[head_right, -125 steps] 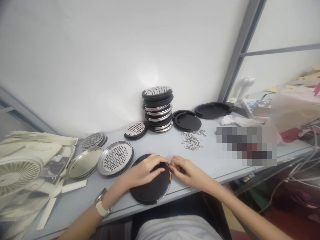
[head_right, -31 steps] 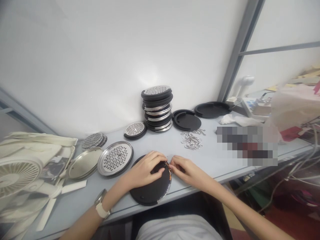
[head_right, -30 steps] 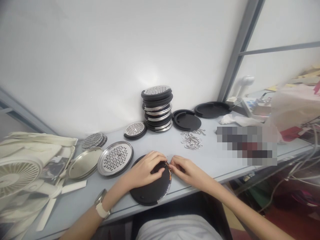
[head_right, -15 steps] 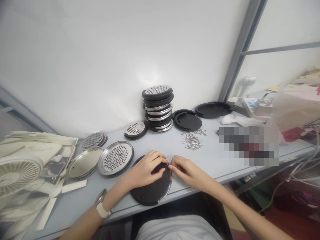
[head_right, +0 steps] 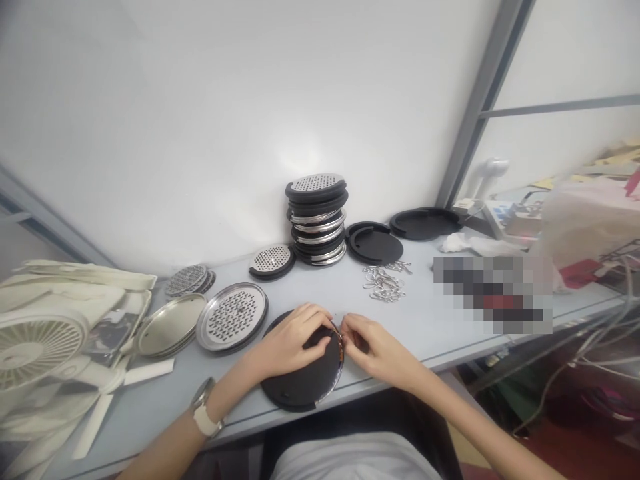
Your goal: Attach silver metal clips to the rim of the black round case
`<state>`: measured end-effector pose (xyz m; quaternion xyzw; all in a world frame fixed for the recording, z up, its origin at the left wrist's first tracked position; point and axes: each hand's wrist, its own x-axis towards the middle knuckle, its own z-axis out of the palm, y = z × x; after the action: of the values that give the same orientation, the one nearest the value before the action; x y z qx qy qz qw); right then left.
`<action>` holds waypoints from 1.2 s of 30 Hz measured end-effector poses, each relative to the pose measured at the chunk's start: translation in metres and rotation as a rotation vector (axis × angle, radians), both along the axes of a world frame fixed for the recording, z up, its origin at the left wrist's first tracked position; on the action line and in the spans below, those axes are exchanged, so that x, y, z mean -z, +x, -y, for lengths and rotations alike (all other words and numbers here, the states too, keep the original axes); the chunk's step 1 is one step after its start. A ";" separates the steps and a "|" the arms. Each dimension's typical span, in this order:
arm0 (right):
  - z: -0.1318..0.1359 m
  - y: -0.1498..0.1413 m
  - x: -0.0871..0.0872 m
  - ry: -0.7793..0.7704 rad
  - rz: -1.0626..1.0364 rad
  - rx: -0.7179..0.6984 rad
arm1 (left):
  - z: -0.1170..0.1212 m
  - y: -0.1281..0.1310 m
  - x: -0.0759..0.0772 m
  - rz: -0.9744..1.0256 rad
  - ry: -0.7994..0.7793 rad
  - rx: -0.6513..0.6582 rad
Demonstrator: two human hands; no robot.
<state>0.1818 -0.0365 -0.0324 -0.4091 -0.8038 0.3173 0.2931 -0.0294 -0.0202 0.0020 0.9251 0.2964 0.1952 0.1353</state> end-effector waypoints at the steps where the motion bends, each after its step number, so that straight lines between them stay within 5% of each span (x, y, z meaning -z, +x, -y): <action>1: 0.000 0.000 0.000 -0.001 0.000 0.000 | 0.000 0.000 0.000 0.005 -0.002 0.000; 36: -0.009 0.009 0.005 -0.174 -0.100 -0.021 | -0.001 -0.001 0.001 0.015 0.000 0.024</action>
<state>0.1911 -0.0272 -0.0374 -0.4083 -0.7619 0.4089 0.2927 -0.0305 -0.0196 0.0007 0.9270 0.2844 0.2005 0.1398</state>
